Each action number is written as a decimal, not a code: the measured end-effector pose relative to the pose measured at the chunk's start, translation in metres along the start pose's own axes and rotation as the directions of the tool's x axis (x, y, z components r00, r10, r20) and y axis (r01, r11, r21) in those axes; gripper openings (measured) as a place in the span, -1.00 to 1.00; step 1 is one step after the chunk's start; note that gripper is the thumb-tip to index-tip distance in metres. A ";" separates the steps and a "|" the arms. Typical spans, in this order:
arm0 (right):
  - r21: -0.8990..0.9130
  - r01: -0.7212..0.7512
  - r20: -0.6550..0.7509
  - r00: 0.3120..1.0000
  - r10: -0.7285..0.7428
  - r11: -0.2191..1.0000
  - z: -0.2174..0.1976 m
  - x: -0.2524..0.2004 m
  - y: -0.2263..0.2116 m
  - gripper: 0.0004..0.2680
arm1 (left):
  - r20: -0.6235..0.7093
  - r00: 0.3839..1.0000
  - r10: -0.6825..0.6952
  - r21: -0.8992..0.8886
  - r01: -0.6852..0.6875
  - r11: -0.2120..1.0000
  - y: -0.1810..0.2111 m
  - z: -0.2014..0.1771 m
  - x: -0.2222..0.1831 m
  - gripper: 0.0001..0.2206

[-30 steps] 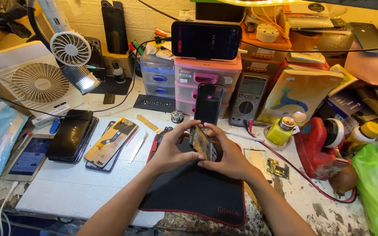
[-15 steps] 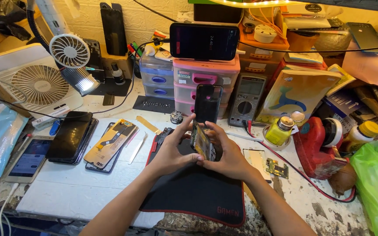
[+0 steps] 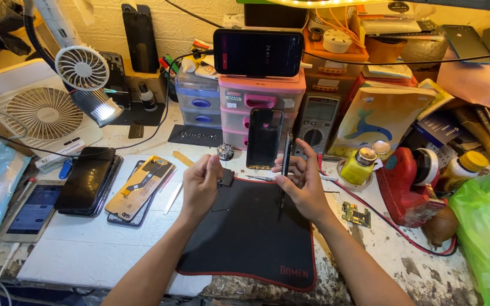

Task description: Assembling and aligning internal components of a mobile phone, including the screen and frame, on a repair bench.

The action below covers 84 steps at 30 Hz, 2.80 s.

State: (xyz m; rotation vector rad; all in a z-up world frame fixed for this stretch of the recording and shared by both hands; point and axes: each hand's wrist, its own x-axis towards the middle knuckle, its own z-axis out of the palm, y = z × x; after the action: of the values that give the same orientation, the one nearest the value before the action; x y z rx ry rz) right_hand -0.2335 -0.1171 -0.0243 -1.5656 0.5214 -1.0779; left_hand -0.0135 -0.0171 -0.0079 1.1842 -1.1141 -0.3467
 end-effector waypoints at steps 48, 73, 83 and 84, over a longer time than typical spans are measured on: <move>0.364 0.383 -0.471 0.862 -0.187 0.849 -0.119 0.031 0.005 -0.55 | -0.071 0.997 0.024 0.205 -0.009 0.979 -0.001 0.011 -0.008 -0.60; -0.767 0.641 0.558 0.690 -0.461 0.031 0.001 -0.003 -0.016 -0.35 | 0.445 0.847 -0.289 -0.252 0.429 0.868 -0.006 0.004 -0.003 -0.59; -0.797 0.487 0.208 0.777 -0.594 0.357 0.011 -0.008 0.001 -0.36 | 0.406 0.830 -0.383 -0.228 0.498 0.837 -0.019 0.008 -0.014 -0.76; -0.759 0.428 0.080 0.809 -0.582 0.490 0.009 -0.005 0.000 -0.44 | 0.369 0.839 -0.401 -0.291 0.514 0.807 -0.023 0.006 -0.013 -0.76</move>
State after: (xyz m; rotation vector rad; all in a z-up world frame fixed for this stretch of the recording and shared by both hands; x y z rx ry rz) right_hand -0.2281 -0.1081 -0.0256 -2.4908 0.7115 -1.6035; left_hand -0.0177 -0.0205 -0.0345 1.0613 -0.9318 -1.1045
